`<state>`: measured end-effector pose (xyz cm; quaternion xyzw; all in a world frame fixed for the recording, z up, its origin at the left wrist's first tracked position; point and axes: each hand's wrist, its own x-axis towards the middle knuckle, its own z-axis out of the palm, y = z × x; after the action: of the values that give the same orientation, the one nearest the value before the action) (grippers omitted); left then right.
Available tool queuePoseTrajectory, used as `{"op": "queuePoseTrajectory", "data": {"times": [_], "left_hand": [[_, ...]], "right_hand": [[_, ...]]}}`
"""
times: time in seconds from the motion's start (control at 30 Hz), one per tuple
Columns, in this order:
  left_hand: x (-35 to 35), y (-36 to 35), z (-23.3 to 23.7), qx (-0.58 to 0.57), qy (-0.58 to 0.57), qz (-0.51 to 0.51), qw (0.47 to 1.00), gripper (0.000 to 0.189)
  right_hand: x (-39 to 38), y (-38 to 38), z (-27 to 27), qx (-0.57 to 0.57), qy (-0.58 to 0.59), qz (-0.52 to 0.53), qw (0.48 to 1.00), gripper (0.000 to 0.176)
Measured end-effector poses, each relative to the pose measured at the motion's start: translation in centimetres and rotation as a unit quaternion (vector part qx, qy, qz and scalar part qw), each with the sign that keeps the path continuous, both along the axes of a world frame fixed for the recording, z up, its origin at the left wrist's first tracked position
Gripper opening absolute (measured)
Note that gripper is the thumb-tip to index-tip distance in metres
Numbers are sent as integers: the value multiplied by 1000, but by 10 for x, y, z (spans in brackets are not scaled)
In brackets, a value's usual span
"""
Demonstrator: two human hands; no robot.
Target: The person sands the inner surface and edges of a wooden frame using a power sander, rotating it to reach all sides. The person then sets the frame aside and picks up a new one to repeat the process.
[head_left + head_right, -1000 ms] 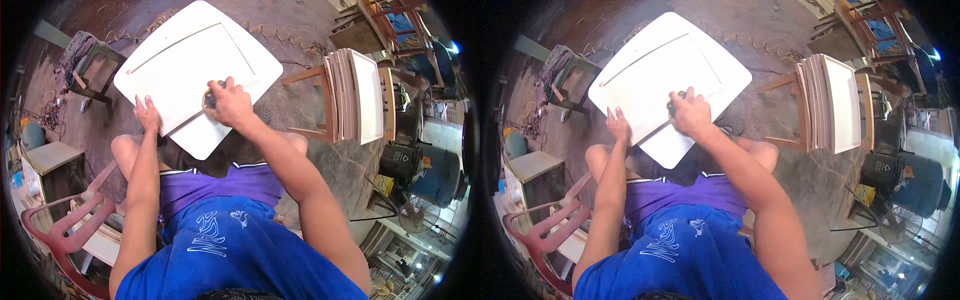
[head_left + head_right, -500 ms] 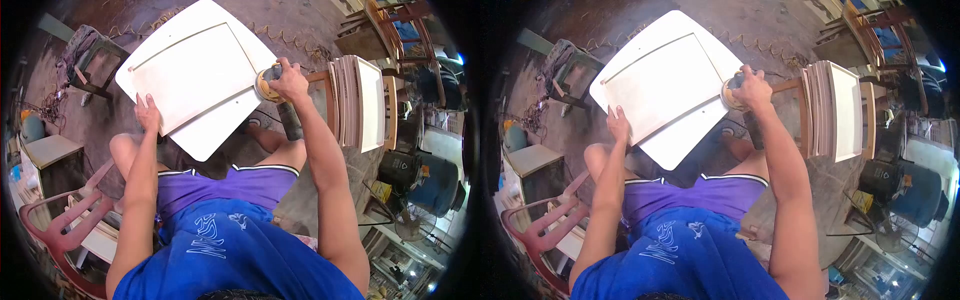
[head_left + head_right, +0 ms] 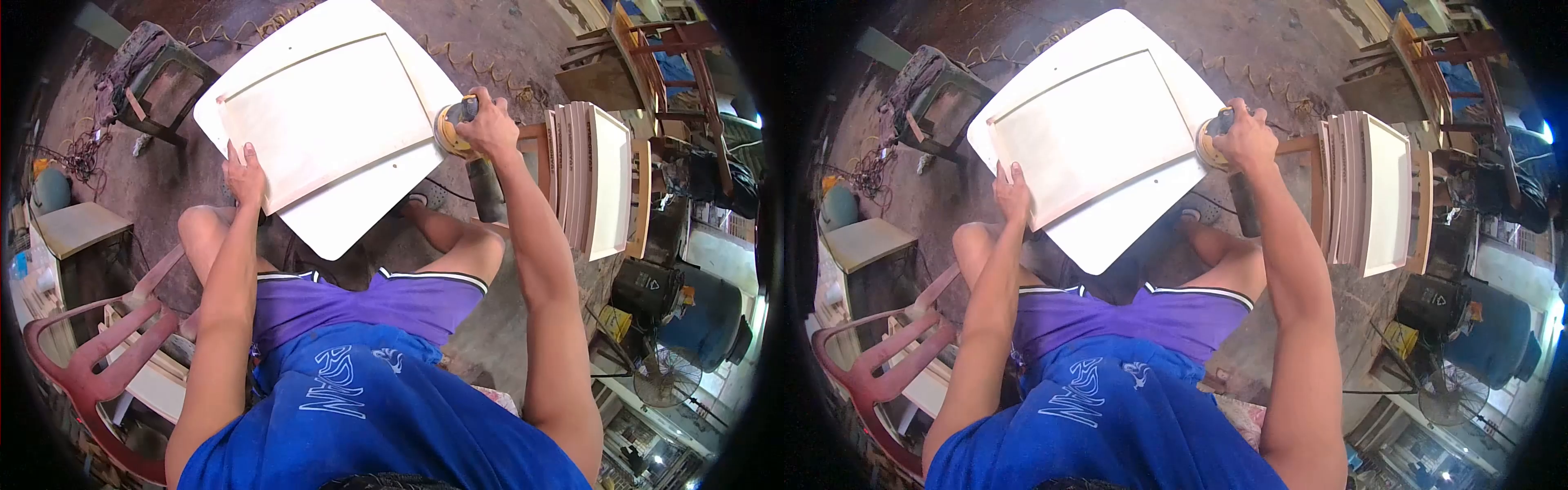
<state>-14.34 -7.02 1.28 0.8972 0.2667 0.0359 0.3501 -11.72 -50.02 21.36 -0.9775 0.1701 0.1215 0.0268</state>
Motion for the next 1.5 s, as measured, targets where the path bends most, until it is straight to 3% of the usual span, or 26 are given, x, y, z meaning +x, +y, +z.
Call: {"op": "queuePoseTrajectory", "data": {"times": [0.13,0.47,0.73,0.83,0.9,1.03,1.1,1.23,1.3,1.37,1.43,1.47,1.5], "left_hand": [[-2,1,-7,5,-8,1,1000,61],[-3,1,-7,-5,-36,-3,999,59],[-2,5,-20,-36,-29,-3,999,58],[7,11,-45,49,-105,4,993,58],[14,21,-31,141,-50,-40,988,56],[46,31,3,154,16,-80,985,56],[79,50,-10,254,10,-150,956,57],[139,65,-11,294,-3,-232,927,58],[166,68,-6,336,-24,-313,888,58],[182,51,8,386,-28,-328,862,59],[184,19,21,390,16,-273,879,62],[175,0,26,343,15,-225,912,72],[159,-15,29,249,-58,-186,949,84]], "right_hand": [[-3,10,-3,-1,16,38,999,75],[9,11,-8,24,-20,8,999,75],[-49,39,7,74,61,162,982,74],[-82,36,25,108,89,177,974,76],[-109,31,39,155,90,181,967,76],[-156,12,75,175,55,137,973,73],[-171,1,91,143,2,100,985,71],[-192,-14,111,120,-65,64,989,69],[-195,-14,114,117,-76,58,989,69],[-193,-12,112,108,-84,53,989,70],[-186,-4,106,118,-73,63,988,70],[-181,1,100,119,-76,72,987,70],[-178,5,93,129,-81,84,985,69]]}}
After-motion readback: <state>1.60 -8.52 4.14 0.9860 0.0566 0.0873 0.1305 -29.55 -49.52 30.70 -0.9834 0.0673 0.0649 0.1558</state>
